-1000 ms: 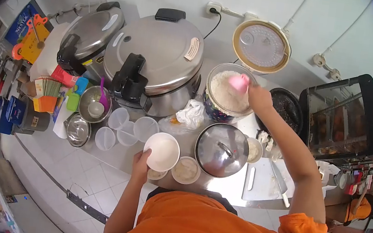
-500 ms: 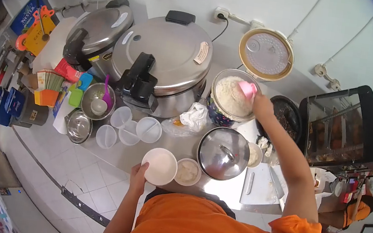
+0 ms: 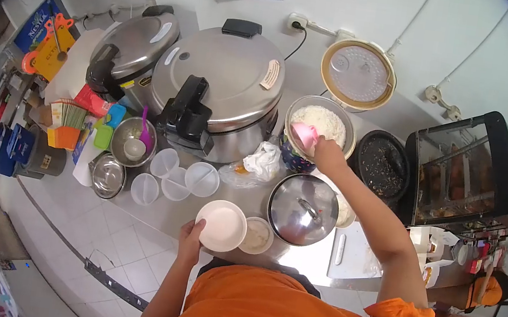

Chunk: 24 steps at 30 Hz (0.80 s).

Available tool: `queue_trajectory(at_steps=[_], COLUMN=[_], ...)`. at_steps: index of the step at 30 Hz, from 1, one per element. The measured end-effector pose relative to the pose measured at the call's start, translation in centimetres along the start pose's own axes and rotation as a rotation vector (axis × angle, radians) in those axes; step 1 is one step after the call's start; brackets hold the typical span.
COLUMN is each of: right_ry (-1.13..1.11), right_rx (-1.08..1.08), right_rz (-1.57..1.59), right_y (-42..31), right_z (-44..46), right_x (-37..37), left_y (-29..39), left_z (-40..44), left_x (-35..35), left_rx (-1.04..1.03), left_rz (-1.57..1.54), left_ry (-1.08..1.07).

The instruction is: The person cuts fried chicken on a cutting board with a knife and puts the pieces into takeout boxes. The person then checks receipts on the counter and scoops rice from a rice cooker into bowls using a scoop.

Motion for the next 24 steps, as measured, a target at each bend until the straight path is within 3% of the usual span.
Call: queue_trajectory(at_steps=[1,4,7,10,13,16,19,24], right_ry=[0.058,-0.448,-0.476,-0.294,0.297,0.275,0.101,0.027], right_rx=[0.094,-0.154,-0.47,-0.614,-0.064,-0.436,-0.362,-0.087], right_rz=[0.008,0.428,1.054,1.035,-0.132,0.207,0.289,0.174], right_y=[1.1,4.7,6.4,8.6,8.2,6.0,2.8,-1.8], right_z=[0.5,1.1,-0.3,0.6,3.7,4.5,4.3,1.9], right_x=[-1.4,-1.8,0.0,0.3,0.5,-1.5,-0.3,2.9], left_y=[0.6,1.4,2.4,2.4,2.4,2.2,1.9,1.6], left_z=[-0.4,-0.7,-1.1,-1.3,-1.4,-1.5,-1.6,-1.4], left_x=[-0.8,-1.8,-1.8,-1.2,-0.9,-1.8,-2.2,-2.9], left_rx=[0.004,0.018,0.015,0.028,0.034,0.018,0.019,0.031], left_rz=[0.002,0.004,-0.004,-0.017,-0.031,-0.044,-0.045,-0.03], left_ry=[-0.016,-0.054,-0.038,-0.028,0.013,0.066,0.04,-0.008])
Point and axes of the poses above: each hand's wrist, its own z-axis towards the middle knuckle, its own x-axis out of the back of the hand, y = z × x, the point moved 6 cm from there along z, towards the middle knuckle, and after that the axes turned 8 degrees about -z, right-handed, at the moved point
